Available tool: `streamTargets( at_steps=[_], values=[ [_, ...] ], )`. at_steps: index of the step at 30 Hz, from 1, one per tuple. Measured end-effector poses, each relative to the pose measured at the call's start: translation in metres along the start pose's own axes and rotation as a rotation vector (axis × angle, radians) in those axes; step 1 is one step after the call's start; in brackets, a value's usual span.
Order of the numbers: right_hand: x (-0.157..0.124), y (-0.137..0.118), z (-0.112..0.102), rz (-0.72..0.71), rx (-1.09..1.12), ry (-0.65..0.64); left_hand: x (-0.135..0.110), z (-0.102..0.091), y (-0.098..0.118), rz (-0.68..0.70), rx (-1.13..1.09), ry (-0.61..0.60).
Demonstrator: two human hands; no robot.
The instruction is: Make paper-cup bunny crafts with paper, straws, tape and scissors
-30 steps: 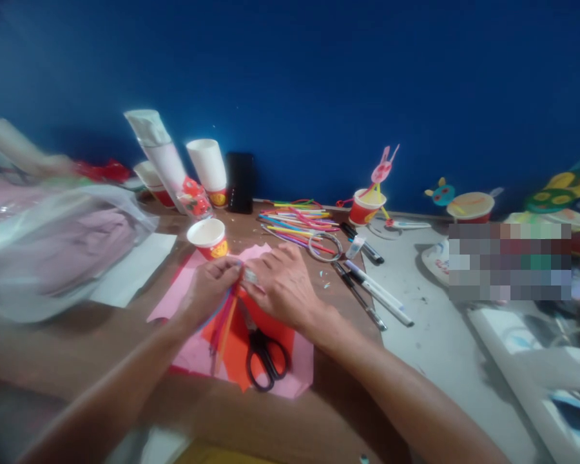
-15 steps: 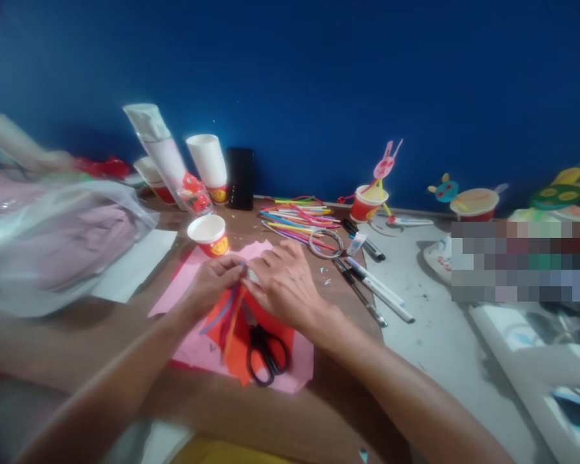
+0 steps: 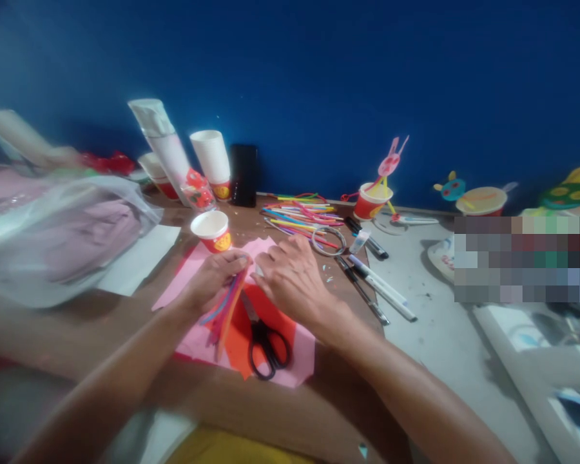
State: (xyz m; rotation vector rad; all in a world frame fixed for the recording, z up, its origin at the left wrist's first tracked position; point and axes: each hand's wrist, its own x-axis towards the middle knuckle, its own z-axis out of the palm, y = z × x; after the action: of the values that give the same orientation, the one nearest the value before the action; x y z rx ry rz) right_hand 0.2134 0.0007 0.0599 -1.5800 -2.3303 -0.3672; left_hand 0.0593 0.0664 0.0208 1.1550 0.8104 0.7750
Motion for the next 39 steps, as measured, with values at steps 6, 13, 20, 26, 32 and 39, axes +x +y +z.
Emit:
streamTargets(
  at_steps=[6,13,20,26,32,39],
  values=[
    [0.0,0.001,-0.001,0.009,0.015,-0.008,-0.002,-0.003,0.004,-0.07,-0.088,-0.063],
    [0.0,0.003,0.002,0.013,0.04,-0.004,-0.004,-0.008,0.009,-0.133,-0.15,-0.182],
    [0.002,0.003,0.005,0.023,0.05,-0.03,-0.001,-0.007,0.002,-0.081,-0.132,-0.156],
    [0.001,0.005,0.009,0.035,0.079,-0.021,-0.002,-0.005,0.0,-0.093,-0.177,-0.149],
    [0.001,0.005,0.011,0.028,0.087,0.01,-0.003,-0.005,0.004,-0.098,-0.215,-0.146],
    [0.0,0.006,0.014,0.036,0.137,0.059,-0.003,-0.007,0.004,-0.132,-0.255,-0.143]
  ],
)
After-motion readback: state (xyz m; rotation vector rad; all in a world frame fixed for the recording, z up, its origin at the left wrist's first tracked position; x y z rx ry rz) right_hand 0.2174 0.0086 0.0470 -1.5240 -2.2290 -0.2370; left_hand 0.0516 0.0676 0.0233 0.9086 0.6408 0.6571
